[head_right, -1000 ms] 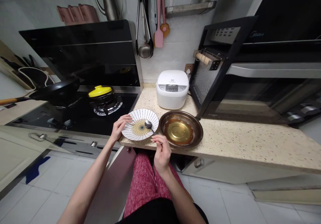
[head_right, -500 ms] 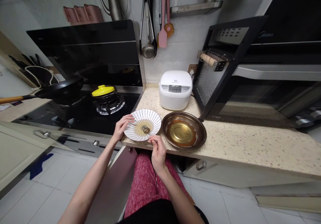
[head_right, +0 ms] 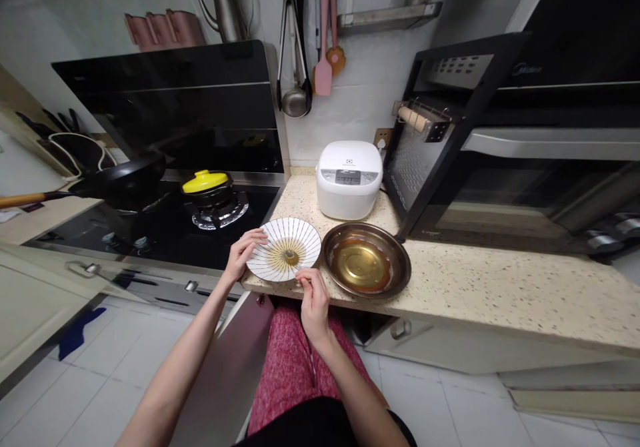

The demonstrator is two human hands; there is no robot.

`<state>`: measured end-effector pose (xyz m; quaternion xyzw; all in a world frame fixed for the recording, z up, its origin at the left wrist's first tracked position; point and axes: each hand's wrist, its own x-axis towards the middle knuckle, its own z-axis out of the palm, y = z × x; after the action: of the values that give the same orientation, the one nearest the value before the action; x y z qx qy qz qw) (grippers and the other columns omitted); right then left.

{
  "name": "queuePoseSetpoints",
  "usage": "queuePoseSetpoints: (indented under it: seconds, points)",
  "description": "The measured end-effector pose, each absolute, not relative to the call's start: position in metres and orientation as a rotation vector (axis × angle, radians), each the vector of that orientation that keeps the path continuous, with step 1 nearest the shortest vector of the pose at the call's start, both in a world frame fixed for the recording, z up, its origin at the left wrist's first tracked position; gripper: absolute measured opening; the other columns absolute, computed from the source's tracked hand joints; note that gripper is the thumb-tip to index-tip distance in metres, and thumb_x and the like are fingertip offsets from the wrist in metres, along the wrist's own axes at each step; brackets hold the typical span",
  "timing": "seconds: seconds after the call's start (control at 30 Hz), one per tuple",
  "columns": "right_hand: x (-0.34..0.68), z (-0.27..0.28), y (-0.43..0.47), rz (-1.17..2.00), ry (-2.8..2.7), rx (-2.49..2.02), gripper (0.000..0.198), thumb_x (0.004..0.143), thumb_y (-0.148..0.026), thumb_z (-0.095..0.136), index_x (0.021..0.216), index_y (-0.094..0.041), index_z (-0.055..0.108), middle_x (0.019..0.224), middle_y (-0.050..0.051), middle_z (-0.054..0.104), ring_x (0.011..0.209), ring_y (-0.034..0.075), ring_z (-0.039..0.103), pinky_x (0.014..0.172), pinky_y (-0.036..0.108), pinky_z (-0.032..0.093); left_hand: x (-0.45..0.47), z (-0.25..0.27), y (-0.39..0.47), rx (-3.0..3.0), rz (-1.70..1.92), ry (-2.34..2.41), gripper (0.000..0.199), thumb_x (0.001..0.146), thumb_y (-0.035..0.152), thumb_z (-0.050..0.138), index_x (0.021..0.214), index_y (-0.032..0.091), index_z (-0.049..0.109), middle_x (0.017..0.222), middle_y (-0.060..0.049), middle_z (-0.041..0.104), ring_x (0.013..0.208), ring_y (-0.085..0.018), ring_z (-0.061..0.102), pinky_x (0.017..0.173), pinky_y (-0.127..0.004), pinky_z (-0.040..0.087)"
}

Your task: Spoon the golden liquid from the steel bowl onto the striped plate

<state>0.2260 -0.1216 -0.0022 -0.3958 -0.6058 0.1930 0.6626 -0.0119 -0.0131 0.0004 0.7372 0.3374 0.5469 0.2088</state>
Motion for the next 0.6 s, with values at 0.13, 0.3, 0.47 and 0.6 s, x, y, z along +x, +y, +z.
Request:
queuePoseSetpoints:
  seconds: [0.13,0.3,0.47,0.6]
  points:
    - [0.2252,-0.0035,-0.1213,0.446,-1.357,-0.888,0.024,0.106,-0.021,0.045,0.094,-0.022,0.066,0.089,0.003,0.07,0.076,0.015,0.065,0.072,0.027,0.053,-0.0119,0.0004,-0.0135,2.057,1.519,0.935,0.037,0.103,0.043,0.053,0.097,0.019,0.082,0.111,-0.014,0.078,0.127,-0.033,0.063,0.113,-0.058,0.046]
    - [0.2226,-0.0061,-0.1217,0.44,-1.304,-0.881,0.026,0.106,-0.022,0.045,0.088,-0.022,0.064,0.089,0.003,0.072,0.082,0.017,0.069,0.077,0.029,0.055,-0.0124,-0.0004,-0.0124,2.065,1.515,0.938,0.038,0.103,0.043,0.053,0.097,0.019,0.081,0.111,-0.014,0.078,0.127,-0.033,0.063,0.112,-0.058,0.046]
    - [0.2231,-0.0107,-0.1237,0.423,-1.274,-0.872,0.028,0.107,-0.022,0.044,0.087,-0.022,0.064,0.09,0.003,0.073,0.087,0.018,0.071,0.083,0.032,0.057,-0.0122,0.0004,-0.012,2.063,1.525,0.927,0.038,0.103,0.045,0.054,0.096,0.019,0.081,0.11,-0.014,0.078,0.126,-0.034,0.064,0.111,-0.058,0.047]
    - [0.2256,-0.0098,-0.1258,0.399,-1.255,-0.879,0.029,0.107,-0.024,0.044,0.087,-0.022,0.065,0.088,0.004,0.073,0.087,0.019,0.072,0.082,0.034,0.058,-0.0121,0.0014,-0.0125,2.064,1.514,0.928,0.038,0.102,0.046,0.054,0.096,0.02,0.081,0.11,-0.014,0.078,0.126,-0.034,0.064,0.112,-0.059,0.046]
